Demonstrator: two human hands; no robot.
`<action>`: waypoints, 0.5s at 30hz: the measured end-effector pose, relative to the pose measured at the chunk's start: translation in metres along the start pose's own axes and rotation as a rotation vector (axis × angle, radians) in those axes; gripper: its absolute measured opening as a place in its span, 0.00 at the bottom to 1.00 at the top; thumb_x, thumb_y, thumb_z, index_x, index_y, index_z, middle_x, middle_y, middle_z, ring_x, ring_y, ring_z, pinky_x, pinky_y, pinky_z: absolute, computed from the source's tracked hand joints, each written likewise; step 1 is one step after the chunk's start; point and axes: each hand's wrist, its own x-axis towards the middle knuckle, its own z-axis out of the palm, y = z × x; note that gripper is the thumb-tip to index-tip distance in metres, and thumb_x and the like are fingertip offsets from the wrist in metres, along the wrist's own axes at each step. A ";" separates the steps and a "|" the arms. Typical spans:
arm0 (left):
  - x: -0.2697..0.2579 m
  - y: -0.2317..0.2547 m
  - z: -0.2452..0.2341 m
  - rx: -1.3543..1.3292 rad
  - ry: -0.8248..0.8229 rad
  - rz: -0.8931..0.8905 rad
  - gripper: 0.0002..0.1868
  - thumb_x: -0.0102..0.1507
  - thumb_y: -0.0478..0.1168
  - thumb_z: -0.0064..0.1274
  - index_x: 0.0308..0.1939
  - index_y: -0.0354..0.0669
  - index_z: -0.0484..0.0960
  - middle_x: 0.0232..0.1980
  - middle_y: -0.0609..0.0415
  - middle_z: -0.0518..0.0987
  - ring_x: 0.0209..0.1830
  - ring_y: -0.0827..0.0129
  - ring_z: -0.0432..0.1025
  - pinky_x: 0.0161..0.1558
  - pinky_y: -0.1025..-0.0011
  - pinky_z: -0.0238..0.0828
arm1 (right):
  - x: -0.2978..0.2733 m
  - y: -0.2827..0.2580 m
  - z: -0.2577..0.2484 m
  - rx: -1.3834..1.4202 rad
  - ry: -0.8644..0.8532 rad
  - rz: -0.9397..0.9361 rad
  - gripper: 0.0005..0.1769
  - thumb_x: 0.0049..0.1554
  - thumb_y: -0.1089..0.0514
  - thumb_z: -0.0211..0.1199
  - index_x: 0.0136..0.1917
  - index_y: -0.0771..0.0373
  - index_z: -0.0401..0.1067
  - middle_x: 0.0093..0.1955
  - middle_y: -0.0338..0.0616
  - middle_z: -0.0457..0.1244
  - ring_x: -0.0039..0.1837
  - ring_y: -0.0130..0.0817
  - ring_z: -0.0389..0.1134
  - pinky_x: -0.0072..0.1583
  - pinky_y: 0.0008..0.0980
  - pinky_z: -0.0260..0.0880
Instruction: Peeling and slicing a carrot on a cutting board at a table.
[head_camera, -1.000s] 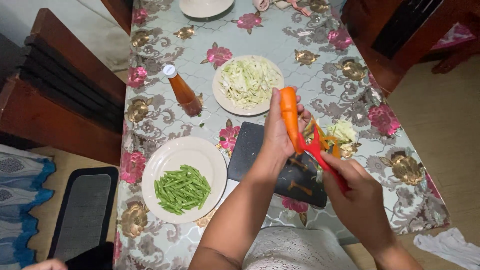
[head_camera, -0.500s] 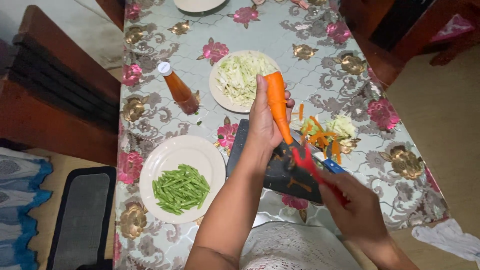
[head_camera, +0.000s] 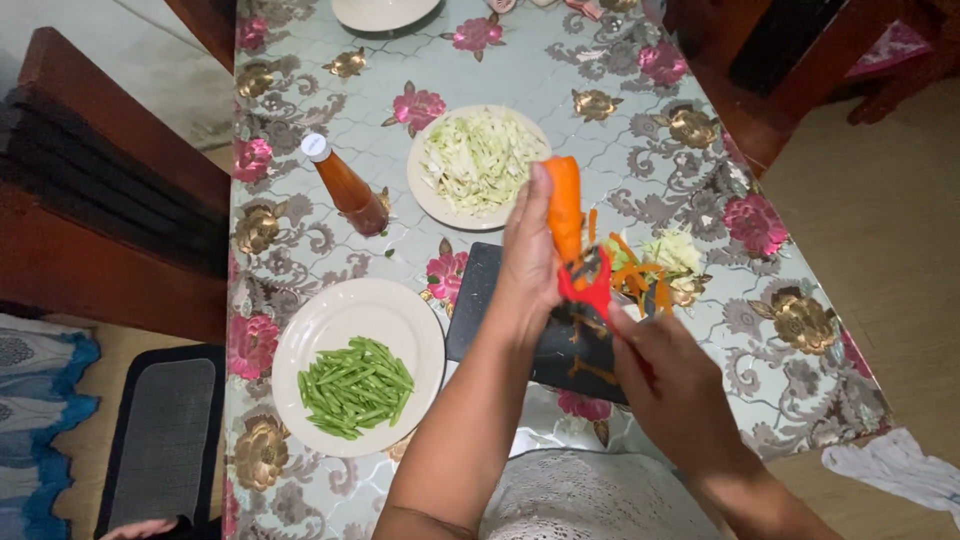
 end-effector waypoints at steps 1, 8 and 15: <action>-0.001 0.002 0.005 -0.002 -0.001 -0.001 0.28 0.67 0.60 0.55 0.58 0.42 0.74 0.46 0.58 0.75 0.42 0.74 0.70 0.44 0.71 0.73 | -0.004 0.006 0.000 -0.003 0.000 0.000 0.17 0.58 0.64 0.64 0.62 0.62 0.75 0.40 0.47 0.62 0.37 0.36 0.66 0.41 0.33 0.67; 0.016 -0.009 -0.023 -0.098 -0.020 -0.025 0.31 0.70 0.63 0.51 0.59 0.39 0.73 0.45 0.53 0.74 0.40 0.69 0.69 0.43 0.70 0.71 | -0.022 0.031 -0.033 0.119 -0.215 0.216 0.22 0.55 0.62 0.66 0.63 0.55 0.78 0.35 0.41 0.64 0.33 0.26 0.63 0.35 0.29 0.64; 0.005 0.007 -0.004 -0.300 -0.150 -0.121 0.30 0.73 0.61 0.40 0.64 0.40 0.73 0.49 0.53 0.76 0.42 0.71 0.70 0.46 0.70 0.70 | -0.007 0.009 -0.039 0.055 -0.015 0.138 0.20 0.57 0.62 0.64 0.63 0.58 0.76 0.36 0.39 0.65 0.34 0.23 0.62 0.36 0.26 0.64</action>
